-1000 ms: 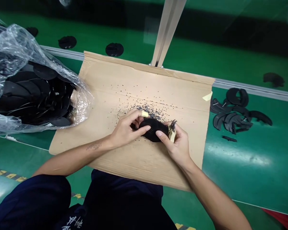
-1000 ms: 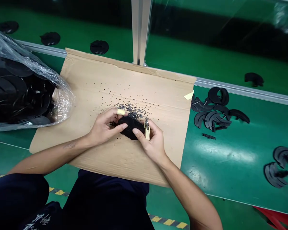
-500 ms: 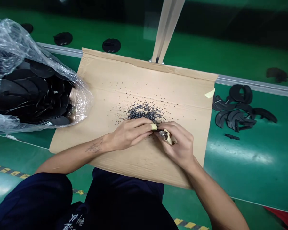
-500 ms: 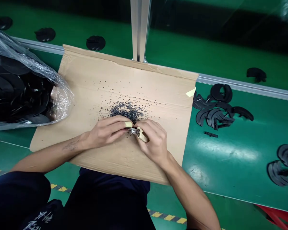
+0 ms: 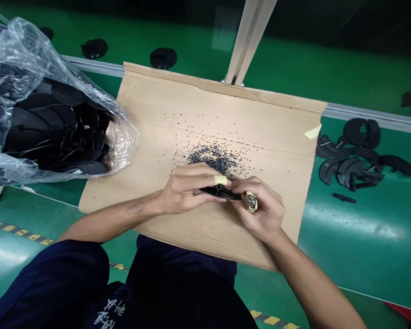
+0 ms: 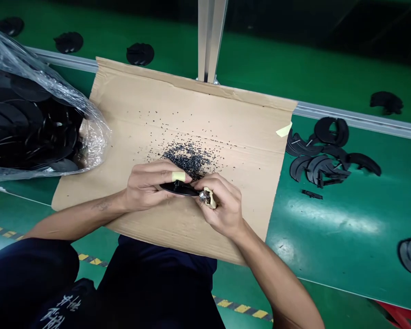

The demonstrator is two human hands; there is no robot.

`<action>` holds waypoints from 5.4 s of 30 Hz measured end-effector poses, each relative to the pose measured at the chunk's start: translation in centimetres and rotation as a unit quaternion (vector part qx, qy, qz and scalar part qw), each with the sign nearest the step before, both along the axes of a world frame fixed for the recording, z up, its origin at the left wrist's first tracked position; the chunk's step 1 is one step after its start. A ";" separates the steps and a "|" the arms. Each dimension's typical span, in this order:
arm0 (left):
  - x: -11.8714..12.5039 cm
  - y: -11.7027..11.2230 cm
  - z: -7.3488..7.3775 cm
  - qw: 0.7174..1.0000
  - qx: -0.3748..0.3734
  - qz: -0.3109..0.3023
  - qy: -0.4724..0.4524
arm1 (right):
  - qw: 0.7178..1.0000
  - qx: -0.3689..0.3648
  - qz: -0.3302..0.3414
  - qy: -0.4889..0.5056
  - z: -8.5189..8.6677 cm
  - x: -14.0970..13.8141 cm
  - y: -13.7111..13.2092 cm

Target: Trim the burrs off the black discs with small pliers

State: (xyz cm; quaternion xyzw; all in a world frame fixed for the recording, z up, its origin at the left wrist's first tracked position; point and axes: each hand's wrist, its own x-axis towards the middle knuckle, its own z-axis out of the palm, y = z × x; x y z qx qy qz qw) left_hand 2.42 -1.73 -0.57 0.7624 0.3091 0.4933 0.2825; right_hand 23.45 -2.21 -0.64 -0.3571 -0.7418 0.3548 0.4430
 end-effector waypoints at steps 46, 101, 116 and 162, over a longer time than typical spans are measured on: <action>-0.7 0.7 -0.2 0.995 -0.024 0.059 0.081 | 0.942 0.148 -0.077 -0.291 0.3 2.0 1.9; -0.8 0.3 -0.9 0.964 0.089 0.074 0.238 | 0.974 0.138 0.026 -0.180 0.7 1.1 0.9; -1.1 0.8 -0.1 0.997 -0.067 0.029 0.017 | 0.961 0.169 -0.020 -0.218 1.0 2.6 2.4; -0.9 0.9 1.2 0.998 -0.024 -0.020 0.045 | 0.934 0.263 -0.049 -0.238 1.1 2.9 2.4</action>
